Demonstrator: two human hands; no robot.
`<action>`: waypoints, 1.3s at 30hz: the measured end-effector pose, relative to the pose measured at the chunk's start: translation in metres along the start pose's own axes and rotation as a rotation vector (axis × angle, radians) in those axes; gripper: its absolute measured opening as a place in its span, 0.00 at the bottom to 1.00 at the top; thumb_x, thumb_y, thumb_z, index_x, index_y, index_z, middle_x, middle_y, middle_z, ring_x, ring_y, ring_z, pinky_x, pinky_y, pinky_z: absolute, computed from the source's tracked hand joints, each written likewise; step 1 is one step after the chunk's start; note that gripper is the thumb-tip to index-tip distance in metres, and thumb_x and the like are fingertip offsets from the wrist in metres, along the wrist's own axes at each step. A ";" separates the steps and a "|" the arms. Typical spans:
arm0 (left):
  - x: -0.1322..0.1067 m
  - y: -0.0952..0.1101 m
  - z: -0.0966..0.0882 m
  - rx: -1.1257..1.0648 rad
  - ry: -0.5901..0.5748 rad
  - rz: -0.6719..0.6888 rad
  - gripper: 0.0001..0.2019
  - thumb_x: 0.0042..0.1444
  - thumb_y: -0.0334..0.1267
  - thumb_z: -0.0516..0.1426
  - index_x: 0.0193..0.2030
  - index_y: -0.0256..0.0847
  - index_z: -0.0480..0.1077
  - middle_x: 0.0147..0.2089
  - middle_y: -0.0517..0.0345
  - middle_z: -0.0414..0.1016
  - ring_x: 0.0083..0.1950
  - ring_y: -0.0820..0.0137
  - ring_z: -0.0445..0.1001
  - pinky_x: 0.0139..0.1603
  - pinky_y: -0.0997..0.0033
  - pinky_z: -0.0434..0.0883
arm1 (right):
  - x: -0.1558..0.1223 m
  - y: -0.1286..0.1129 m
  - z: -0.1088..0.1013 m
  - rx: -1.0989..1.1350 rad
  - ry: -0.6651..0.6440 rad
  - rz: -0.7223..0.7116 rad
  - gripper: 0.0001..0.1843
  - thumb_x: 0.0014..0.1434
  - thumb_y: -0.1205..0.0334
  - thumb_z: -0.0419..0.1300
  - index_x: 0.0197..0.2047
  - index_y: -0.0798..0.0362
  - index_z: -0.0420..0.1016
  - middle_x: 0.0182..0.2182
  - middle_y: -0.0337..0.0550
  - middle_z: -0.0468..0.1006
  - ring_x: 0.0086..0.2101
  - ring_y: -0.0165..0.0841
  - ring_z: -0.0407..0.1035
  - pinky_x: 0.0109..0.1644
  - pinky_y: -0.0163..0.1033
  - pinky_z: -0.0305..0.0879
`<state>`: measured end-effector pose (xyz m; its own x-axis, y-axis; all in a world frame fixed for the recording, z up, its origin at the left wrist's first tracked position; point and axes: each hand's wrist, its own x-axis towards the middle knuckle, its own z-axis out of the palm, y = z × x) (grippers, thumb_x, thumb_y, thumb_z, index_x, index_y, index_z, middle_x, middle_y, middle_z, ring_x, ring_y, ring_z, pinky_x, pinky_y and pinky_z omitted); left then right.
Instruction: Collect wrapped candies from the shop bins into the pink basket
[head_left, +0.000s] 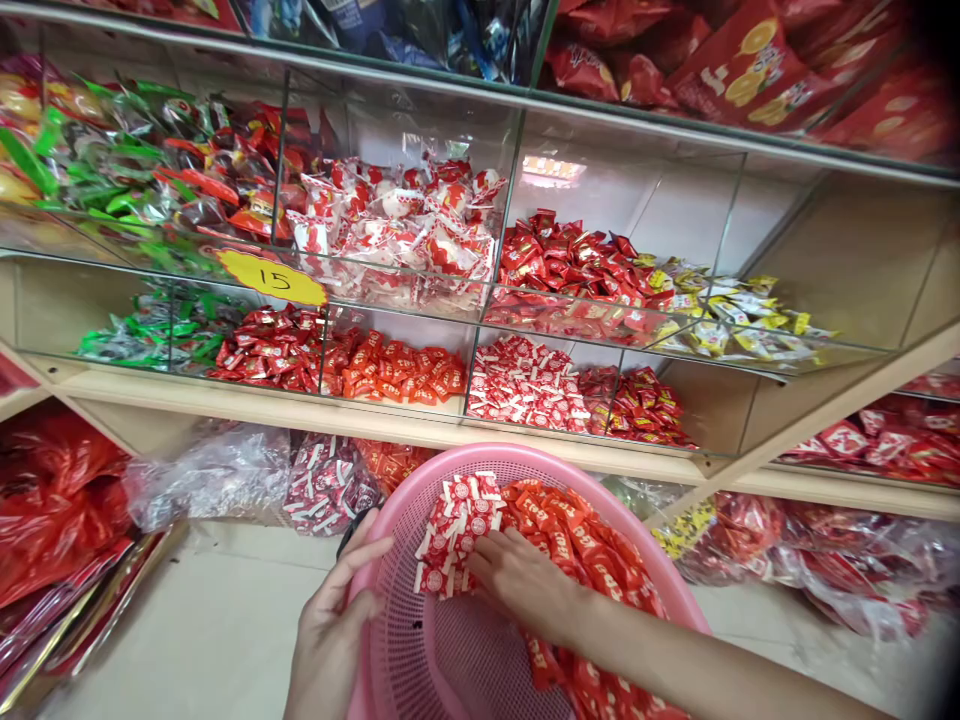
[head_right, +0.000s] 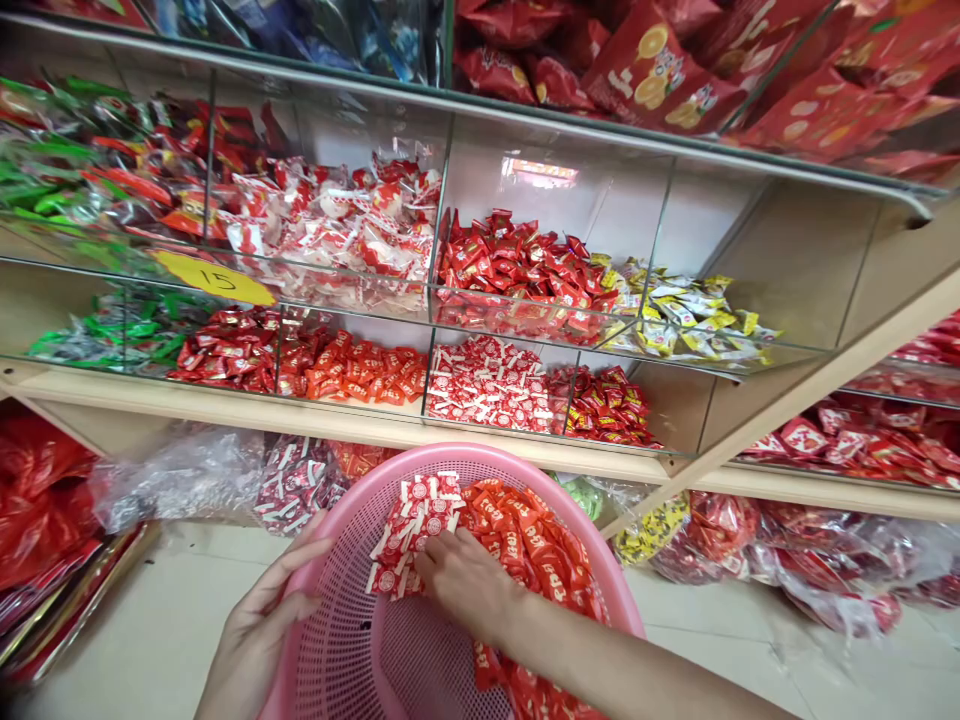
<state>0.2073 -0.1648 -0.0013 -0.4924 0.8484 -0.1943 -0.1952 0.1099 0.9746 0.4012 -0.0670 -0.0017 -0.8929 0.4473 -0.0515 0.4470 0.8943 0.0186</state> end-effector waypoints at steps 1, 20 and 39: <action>0.000 0.000 0.000 -0.002 0.001 -0.003 0.17 0.43 0.29 0.55 0.39 0.51 0.76 0.63 0.66 0.64 0.66 0.63 0.54 0.66 0.62 0.48 | 0.000 0.000 0.003 -0.037 0.012 -0.012 0.03 0.60 0.67 0.55 0.36 0.55 0.69 0.35 0.42 0.73 0.37 0.35 0.67 0.40 0.41 0.59; 0.002 0.000 0.000 -0.002 0.009 -0.005 0.15 0.42 0.33 0.57 0.38 0.49 0.77 0.63 0.64 0.64 0.67 0.61 0.53 0.66 0.61 0.48 | 0.008 0.030 -0.067 0.003 0.177 0.260 0.11 0.61 0.55 0.54 0.33 0.55 0.68 0.33 0.45 0.73 0.34 0.36 0.67 0.38 0.39 0.59; 0.002 0.000 0.001 0.013 0.023 0.034 0.15 0.42 0.31 0.56 0.37 0.48 0.78 0.61 0.62 0.67 0.67 0.61 0.53 0.67 0.61 0.45 | 0.029 0.152 -0.088 -0.249 0.001 0.956 0.16 0.60 0.72 0.47 0.50 0.64 0.67 0.39 0.64 0.76 0.42 0.43 0.73 0.40 0.40 0.67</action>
<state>0.2075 -0.1625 -0.0013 -0.5178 0.8397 -0.1638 -0.1670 0.0886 0.9820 0.4380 0.0823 0.0874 -0.1617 0.9822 0.0957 0.9563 0.1320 0.2610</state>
